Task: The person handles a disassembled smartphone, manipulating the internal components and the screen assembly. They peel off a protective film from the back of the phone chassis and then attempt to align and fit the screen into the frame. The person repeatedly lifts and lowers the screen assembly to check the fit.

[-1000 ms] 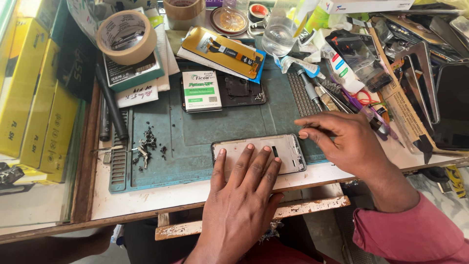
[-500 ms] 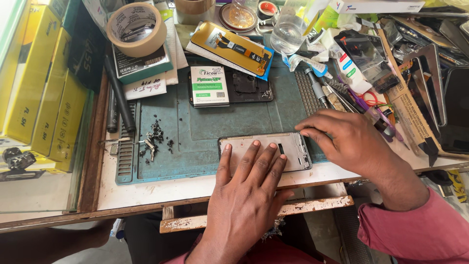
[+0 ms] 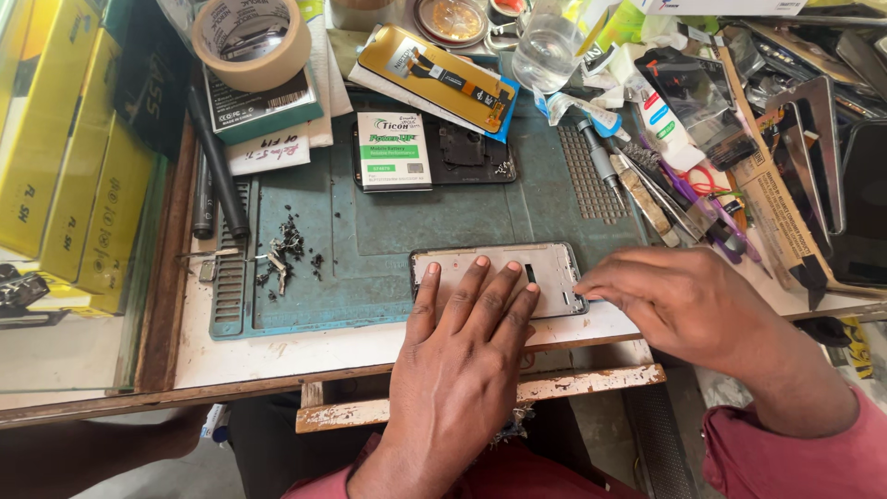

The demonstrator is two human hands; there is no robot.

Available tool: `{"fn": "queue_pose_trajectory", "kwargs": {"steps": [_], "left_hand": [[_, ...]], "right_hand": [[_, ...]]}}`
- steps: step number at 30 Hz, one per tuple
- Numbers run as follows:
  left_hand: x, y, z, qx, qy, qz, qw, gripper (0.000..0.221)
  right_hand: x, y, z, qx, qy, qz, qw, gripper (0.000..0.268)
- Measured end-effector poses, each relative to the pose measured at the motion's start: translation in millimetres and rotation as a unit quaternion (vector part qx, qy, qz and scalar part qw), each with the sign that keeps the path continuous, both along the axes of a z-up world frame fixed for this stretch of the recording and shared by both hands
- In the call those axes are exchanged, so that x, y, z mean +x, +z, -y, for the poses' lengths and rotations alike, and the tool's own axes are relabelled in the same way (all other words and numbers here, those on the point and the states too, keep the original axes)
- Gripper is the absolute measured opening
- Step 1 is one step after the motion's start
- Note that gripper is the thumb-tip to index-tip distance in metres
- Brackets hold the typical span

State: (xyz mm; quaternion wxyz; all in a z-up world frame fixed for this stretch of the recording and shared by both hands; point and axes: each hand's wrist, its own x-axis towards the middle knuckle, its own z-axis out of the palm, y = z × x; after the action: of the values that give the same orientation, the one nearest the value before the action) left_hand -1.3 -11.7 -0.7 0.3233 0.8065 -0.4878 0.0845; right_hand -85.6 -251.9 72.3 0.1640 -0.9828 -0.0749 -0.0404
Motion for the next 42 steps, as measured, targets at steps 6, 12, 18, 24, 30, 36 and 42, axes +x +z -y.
{"fn": "queue_pose_trajectory", "kwargs": {"steps": [6,12,18,24,30,36,42], "left_hand": [[-2,-1,2,-0.01,0.009,-0.014,1.0,0.047],[-1,1,3,0.005,0.007,-0.003,1.0,0.052],[-2,0,2,0.008,0.012,-0.001,1.0,0.05],[-2,-1,1,-0.007,0.0,-0.01,1.0,0.051],[-2,1,2,0.013,-0.015,-0.005,1.0,0.061],[-2,-1,-1,0.007,-0.019,0.006,1.0,0.063],[-5,-6,-8,-0.037,-0.023,0.025,0.999,0.062]], "right_hand": [[1,1,-9,0.004,-0.037,-0.017,0.999,0.015],[4,7,-17,0.011,-0.044,-0.01,0.999,0.017],[2,-16,4,0.197,-0.118,-0.068,0.971,0.022],[4,-51,25,0.471,-0.2,0.054,0.857,0.019],[10,-60,-2,0.345,-0.198,0.131,0.908,0.017],[18,-51,-14,0.306,-0.237,0.106,0.916,0.01],[32,-45,-33,0.313,-0.196,0.096,0.924,0.008]]}}
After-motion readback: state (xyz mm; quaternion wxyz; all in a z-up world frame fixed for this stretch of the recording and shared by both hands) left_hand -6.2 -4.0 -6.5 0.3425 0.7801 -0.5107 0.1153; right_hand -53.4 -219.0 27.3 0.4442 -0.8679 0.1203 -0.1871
